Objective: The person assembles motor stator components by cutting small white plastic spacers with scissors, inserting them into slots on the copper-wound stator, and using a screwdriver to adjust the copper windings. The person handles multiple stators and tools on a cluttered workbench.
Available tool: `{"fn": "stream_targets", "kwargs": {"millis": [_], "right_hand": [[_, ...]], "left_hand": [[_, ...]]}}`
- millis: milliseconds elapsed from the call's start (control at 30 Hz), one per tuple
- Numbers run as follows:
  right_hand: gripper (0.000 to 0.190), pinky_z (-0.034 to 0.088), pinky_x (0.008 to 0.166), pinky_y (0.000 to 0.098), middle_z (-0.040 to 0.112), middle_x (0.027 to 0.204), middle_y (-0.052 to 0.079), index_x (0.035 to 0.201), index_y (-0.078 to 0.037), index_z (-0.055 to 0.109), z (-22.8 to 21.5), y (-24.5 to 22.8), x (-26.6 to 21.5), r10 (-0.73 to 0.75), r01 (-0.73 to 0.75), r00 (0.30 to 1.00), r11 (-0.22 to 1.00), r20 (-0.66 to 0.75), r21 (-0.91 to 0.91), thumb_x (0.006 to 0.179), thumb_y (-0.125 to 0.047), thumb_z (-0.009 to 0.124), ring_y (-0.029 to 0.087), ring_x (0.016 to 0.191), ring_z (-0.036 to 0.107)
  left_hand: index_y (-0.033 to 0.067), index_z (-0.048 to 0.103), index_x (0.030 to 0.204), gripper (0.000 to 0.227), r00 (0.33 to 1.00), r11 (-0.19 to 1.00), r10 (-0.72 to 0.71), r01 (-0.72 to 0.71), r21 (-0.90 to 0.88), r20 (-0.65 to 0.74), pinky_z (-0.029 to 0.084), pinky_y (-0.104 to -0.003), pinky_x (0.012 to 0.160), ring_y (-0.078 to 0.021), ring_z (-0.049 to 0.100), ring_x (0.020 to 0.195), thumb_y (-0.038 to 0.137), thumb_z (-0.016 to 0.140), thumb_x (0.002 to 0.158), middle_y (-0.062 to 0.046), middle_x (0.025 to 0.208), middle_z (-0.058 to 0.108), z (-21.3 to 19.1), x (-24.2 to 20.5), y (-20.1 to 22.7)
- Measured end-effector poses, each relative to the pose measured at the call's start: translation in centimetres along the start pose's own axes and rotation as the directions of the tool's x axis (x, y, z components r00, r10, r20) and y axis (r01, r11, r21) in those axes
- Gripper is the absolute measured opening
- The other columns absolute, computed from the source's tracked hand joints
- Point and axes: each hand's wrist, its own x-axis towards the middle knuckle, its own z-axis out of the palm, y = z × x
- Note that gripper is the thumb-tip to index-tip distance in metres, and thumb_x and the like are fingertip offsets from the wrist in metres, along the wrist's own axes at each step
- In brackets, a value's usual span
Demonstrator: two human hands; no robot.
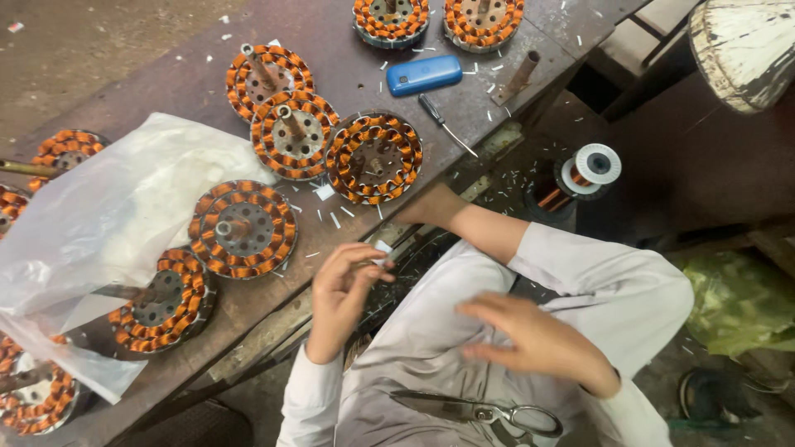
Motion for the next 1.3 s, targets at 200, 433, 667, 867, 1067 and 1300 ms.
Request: {"fn": "stream_targets", "kwargs": {"millis": [200,433,667,867,1067,1300], "right_hand": [[0.037,0.056,0.076,0.0262,0.07,0.106,0.009,0.12,0.003,0.065,1.6,-7.1,5.0,-0.218,0.217,0.976,0.964,-0.009,0.157,0.087,-0.006,0.077,0.014,0.086,0.075],[0.014,0.059,0.076,0.0245,0.071,0.101,0.009,0.108,0.003,0.071,1.3,-6.7,6.5,-0.186,0.184,0.982,0.888,-0.036,0.422,0.094,0.004,0.07,0.012,0.089,0.072],[0.012,0.059,0.076,0.0244,0.072,0.1,0.009,0.105,0.003,0.071,1.6,-6.5,7.6,-0.286,0.309,0.951,0.881,-0.118,0.359,0.093,0.005,0.071,0.013,0.088,0.073],[0.008,0.058,0.072,0.0242,0.07,0.093,0.008,0.1,0.003,0.072,3.0,-6.1,7.1,-0.288,0.328,0.943,0.889,-0.168,0.319,0.092,0.005,0.071,0.013,0.082,0.073],[0.008,0.059,0.071,0.0239,0.069,0.092,0.007,0.101,0.005,0.07,3.4,-4.4,6.3,-0.216,0.303,0.937,0.893,-0.274,0.332,0.093,0.005,0.07,0.012,0.08,0.072],[0.01,0.06,0.066,0.0226,0.069,0.094,0.008,0.102,0.006,0.07,3.5,-3.7,6.0,-0.102,0.185,0.973,0.876,-0.205,0.446,0.093,0.005,0.069,0.011,0.077,0.074]], "left_hand": [[-0.0044,0.055,0.122,0.029,0.999,0.981,0.033,-0.032,0.193,-0.004,0.059,-0.029,0.089,-0.0169,0.068,0.105,-0.005,0.066,0.094,-0.01,0.116,0.065,3.7,0.5,1.1],[-0.0087,0.064,0.12,0.025,0.99,0.984,-0.132,0.125,-0.127,-0.042,0.06,-0.033,0.081,-0.0196,0.071,0.091,-0.006,0.067,0.096,-0.015,0.11,0.067,3.5,1.3,0.1],[-0.011,0.069,0.109,0.015,0.99,0.997,-0.002,-0.009,-0.074,-0.142,0.062,-0.035,0.083,-0.0224,0.073,0.092,-0.004,0.065,0.097,-0.017,0.113,0.069,2.6,0.6,-0.7],[-0.0129,0.069,0.106,0.012,0.983,0.999,-0.041,0.035,-0.034,-0.181,0.063,-0.035,0.081,-0.0226,0.074,0.089,-0.008,0.066,0.096,-0.02,0.11,0.07,2.3,0.4,-1.1],[-0.0122,0.068,0.106,0.012,0.986,0.999,0.009,-0.002,0.044,-0.164,0.063,-0.033,0.079,-0.0208,0.074,0.088,-0.006,0.066,0.096,-0.017,0.11,0.069,4.3,0.9,-1.3],[-0.0073,0.062,0.108,0.009,0.99,0.996,0.06,-0.05,0.076,-0.125,0.056,-0.027,0.074,-0.014,0.065,0.083,-0.001,0.064,0.101,-0.011,0.104,0.062,5.1,1.3,-1.9]]}}
